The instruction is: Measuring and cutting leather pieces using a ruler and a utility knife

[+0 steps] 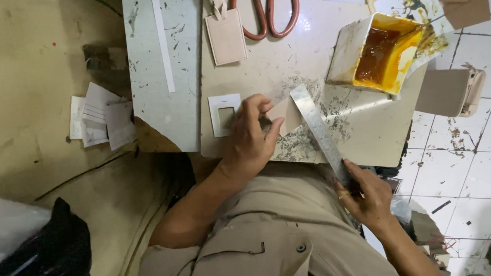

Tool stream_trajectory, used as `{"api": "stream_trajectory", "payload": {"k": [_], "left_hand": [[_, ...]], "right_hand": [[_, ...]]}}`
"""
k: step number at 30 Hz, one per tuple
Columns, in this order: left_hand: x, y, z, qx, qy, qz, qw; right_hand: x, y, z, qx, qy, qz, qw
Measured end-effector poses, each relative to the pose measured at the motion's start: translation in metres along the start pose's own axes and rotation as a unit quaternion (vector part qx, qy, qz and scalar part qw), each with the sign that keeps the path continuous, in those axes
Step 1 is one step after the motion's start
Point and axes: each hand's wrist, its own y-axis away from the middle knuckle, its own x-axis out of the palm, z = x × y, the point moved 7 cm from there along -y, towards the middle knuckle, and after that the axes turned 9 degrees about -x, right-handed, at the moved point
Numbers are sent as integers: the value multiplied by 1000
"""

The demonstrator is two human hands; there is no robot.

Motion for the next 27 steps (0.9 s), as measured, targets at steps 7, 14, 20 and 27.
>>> {"api": "stream_trajectory", "payload": {"k": [7,14,20,27], "left_hand": [[-23,-35,-11,-22,61,150,987],[-16,-24,-12,39,-49,83,995],[-22,-5,-8,67,-168,-1,984],[-10,-2,0,52,-149,-8,987]], "right_hand": [[2,16,-9,-23,-5,-18,1000],[22,26,-5,-21,10,76,997],[34,14,10,-44,5,42,998],[39,6,16,-16,0,44,999]]}}
